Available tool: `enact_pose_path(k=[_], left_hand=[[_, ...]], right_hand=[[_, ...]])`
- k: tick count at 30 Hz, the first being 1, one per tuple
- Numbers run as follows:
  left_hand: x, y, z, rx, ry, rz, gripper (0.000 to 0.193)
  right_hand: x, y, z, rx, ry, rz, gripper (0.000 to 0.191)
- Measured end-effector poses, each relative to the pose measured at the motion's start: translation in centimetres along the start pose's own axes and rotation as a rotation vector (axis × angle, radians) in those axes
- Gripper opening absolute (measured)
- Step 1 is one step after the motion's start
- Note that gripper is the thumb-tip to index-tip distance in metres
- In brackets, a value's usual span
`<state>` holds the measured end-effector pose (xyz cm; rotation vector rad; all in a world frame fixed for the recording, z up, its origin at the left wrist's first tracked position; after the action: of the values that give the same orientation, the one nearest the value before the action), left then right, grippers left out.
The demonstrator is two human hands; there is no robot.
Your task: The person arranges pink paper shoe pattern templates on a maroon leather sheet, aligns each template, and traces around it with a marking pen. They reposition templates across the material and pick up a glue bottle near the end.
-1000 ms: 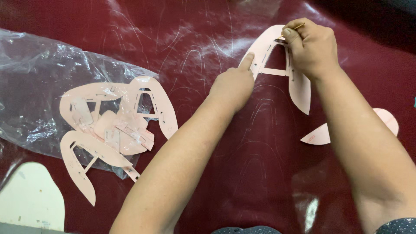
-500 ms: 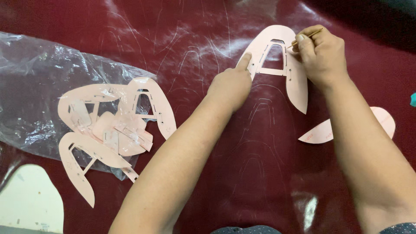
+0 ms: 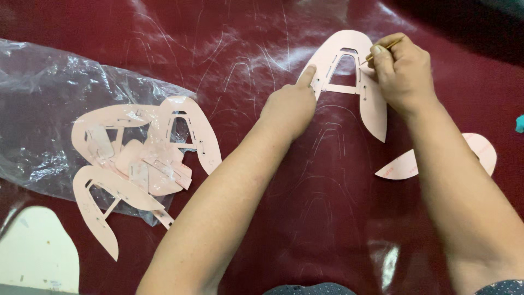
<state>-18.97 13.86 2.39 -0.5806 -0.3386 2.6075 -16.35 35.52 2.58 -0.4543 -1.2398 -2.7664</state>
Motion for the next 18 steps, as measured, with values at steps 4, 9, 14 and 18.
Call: enact_pose_path(k=[4, 9, 14, 18], left_hand=[[0.1, 0.2, -0.2, -0.031, 0.021, 0.023, 0.049], [0.2, 0.1, -0.4, 0.028, 0.026, -0.013, 0.034], [0.4, 0.1, -0.7, -0.004, -0.053, -0.031, 0.038], [0.3, 0.2, -0.7, 0.011, -0.044, -0.041, 0.035]], right_hand=[[-0.8, -0.2, -0.1, -0.017, -0.011, 0.021, 0.015], [-1.2, 0.3, -0.2, -0.079, -0.017, 0.106, 0.014], [-2.0, 0.6, -0.2, -0.141, 0.043, 0.034, 0.015], [-3.4, 0.8, 0.6, -0.037, -0.033, -0.020, 0.016]])
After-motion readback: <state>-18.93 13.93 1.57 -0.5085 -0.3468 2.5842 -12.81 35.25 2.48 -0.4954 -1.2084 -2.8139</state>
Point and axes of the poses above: each hand's wrist, its own x-axis towards the middle knuckle, its own z-axis out of the back of the hand, y = z × x, the point moved 4 cm from there along x, towards the middle knuckle, and after that the axes turned 8 degrees about z, right-handed, at the moved point
